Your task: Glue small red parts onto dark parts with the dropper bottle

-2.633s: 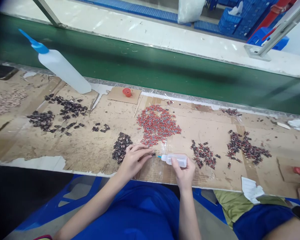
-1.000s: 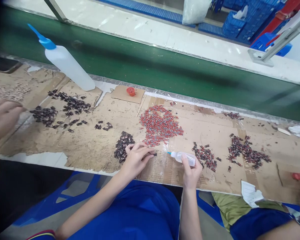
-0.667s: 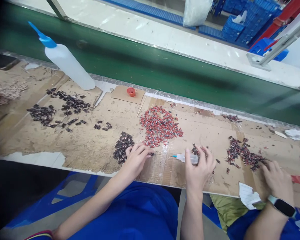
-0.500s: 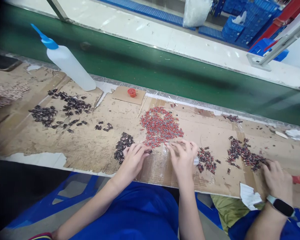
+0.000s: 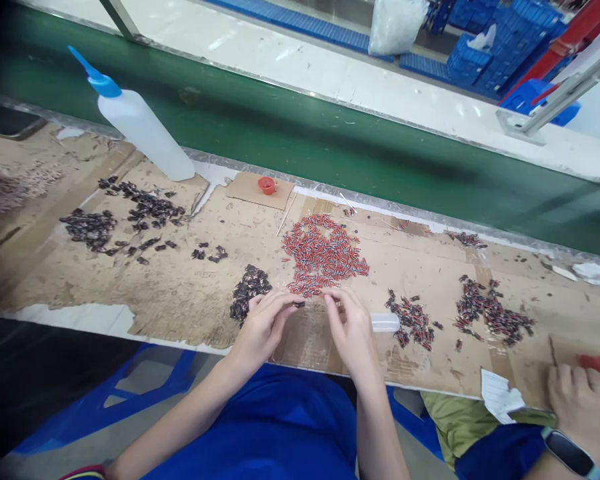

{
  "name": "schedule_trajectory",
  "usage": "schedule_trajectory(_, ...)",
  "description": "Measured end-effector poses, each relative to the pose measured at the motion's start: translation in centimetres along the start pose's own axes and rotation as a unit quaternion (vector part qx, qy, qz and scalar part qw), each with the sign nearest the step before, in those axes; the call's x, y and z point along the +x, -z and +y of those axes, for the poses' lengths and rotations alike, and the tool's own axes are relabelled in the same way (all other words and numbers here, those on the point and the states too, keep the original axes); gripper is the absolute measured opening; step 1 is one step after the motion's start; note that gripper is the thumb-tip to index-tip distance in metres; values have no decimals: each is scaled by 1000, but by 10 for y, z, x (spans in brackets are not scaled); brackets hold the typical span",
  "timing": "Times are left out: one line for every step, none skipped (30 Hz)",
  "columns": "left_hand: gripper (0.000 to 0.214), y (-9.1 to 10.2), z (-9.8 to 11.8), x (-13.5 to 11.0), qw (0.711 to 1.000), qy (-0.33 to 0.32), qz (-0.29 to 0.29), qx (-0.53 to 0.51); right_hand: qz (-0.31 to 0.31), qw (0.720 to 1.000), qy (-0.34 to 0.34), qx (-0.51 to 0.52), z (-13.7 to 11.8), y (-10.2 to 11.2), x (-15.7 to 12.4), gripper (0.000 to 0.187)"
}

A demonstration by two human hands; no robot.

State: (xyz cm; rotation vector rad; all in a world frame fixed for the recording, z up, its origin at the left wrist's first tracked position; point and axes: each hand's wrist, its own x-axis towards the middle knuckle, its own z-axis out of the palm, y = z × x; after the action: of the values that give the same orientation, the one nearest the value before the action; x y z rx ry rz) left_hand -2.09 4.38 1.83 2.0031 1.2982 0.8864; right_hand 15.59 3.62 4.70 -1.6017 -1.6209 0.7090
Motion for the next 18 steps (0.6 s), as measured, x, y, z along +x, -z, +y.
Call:
schedule_trajectory(23,0,1,0,1000,-8,7,-1,-9,1000,-5,26,-3,-1,-3,19)
schedule_trajectory(21,0,1,1,1000,-14,15,-2,-14,999,-12,49,-5,-3,-6,19)
schedule_trajectory(20,0,1,1,1000,-18,21,-1,-11,997,-19,68,-6,-5,-9,18)
schedule_trajectory(19,0,2,1,999,-21,26,-1,-3,996,-30,86,-6,-7,-10,17)
schedule_trajectory(18,1,2,1,999,-22,29,0,7,994,-41,101,-5,-9,-12,16)
schedule_trajectory(17,1,2,1,999,-24,32,-1,16,992,-52,115,-4,-12,-13,16)
schedule_trajectory(16,1,2,1,999,-26,33,-4,22,990,-59,125,-3,-14,-13,15)
schedule_trajectory(16,1,3,1,999,-28,34,-8,24,989,-64,132,-3,-15,-14,15)
schedule_trajectory(15,0,3,1,999,-30,34,-12,24,989,-65,134,-2,-17,-14,15)
schedule_trajectory(15,0,3,1,999,-30,34,-16,23,989,-63,132,-2,-17,-14,14)
schedule_trajectory(15,0,4,0,999,-27,33,-20,22,990,-60,129,-3,-18,-14,14)
schedule_trajectory(16,0,4,0,999,-23,32,-23,24,990,-56,126,-3,-18,-14,14)
schedule_trajectory(16,-1,4,0,999,-18,30,-27,26,991,-50,123,-4,-18,-14,13)
schedule_trajectory(17,-1,5,0,999,-12,29,-31,27,992,-43,120,-6,-18,-14,13)
schedule_trajectory(17,-1,5,-1,999,-7,28,-37,28,992,-35,116,-7,-18,-14,13)
schedule_trajectory(17,-1,6,-1,999,-4,27,-46,29,993,-26,111,-8,-18,-14,13)
schedule_trajectory(17,-1,6,0,998,-1,27,-57,31,994,-17,105,-10,-18,-15,13)
schedule_trajectory(16,0,7,0,997,2,27,-71,34,995,-8,97,-11,-19,-15,14)
